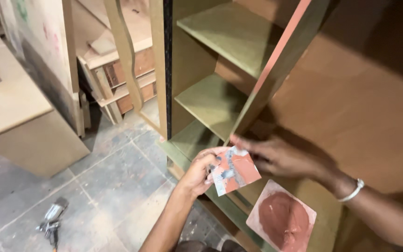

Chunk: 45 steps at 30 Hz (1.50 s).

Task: The person uses a putty knife to scoop pink wood filler from a container and applies it to the edges and corners of a wooden cabinet. They repeatedly smooth the filler along the seams and joints of the cabinet structure.

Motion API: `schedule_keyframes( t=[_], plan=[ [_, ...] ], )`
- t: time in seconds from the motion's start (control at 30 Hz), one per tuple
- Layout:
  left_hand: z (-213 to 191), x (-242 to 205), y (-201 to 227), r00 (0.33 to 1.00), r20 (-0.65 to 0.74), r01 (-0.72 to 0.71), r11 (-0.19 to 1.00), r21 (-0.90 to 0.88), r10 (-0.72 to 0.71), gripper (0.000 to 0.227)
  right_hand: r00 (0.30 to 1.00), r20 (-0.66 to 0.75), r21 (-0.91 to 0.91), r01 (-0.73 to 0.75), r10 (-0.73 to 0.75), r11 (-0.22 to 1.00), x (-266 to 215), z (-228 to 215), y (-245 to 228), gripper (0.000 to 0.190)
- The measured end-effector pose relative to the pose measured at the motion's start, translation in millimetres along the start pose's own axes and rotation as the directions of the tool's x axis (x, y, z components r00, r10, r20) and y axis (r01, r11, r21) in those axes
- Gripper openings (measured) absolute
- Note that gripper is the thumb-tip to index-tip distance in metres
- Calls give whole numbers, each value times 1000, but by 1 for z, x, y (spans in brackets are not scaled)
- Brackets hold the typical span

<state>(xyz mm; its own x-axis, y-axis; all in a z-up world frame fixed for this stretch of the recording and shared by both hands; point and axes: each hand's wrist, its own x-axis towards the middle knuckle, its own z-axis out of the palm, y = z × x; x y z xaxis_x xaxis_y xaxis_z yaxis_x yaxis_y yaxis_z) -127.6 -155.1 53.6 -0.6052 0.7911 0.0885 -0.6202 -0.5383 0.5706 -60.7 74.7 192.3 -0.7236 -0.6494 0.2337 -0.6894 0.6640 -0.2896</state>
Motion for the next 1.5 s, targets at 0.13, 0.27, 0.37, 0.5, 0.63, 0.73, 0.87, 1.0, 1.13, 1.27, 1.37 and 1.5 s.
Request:
schedule_keyframes(
  t=[0.13,0.27,0.37,0.5,0.63,0.73,0.87,1.0,1.13,1.27,1.37,1.5],
  plan=[
    [5,-4,2,989,-140,46,999,-23,-49,52,941,203,-108,-253,270,962,-20,0,-15,77],
    [4,-8,12,987,-149,74,991,113,-57,50,992,20,-117,-120,123,986,-37,-9,-22,61],
    [3,-3,5,992,-100,96,966,240,-74,46,974,90,120,-218,208,968,-40,5,-22,59],
    [-5,6,4,970,-237,117,955,271,-52,40,819,416,274,-527,395,804,-44,22,-16,65],
    [-11,5,3,959,-281,0,995,102,29,42,849,486,621,-502,206,602,-37,13,0,59],
    [-12,8,5,949,-297,-92,994,54,104,44,990,134,463,-96,37,881,-26,-38,12,28],
    [2,20,-1,964,-253,-81,996,37,88,45,946,-322,-228,-50,-27,972,40,-112,40,65],
    [7,24,-9,976,-209,-50,997,54,60,49,957,-254,-878,-289,139,382,54,-138,47,88],
    [-11,6,-15,967,-250,-41,999,2,40,48,987,-134,-969,-149,84,198,24,-120,39,86],
    [-22,6,-11,954,-296,-48,999,-9,43,49,979,-166,-948,-191,117,253,18,-134,23,80],
    [-13,19,-10,952,-303,-31,999,15,34,49,967,-249,-919,-215,-63,329,40,-167,44,76],
    [-4,19,-15,983,-184,-22,1000,4,23,48,940,-328,-832,-243,-89,499,42,-160,75,62]
  ],
)
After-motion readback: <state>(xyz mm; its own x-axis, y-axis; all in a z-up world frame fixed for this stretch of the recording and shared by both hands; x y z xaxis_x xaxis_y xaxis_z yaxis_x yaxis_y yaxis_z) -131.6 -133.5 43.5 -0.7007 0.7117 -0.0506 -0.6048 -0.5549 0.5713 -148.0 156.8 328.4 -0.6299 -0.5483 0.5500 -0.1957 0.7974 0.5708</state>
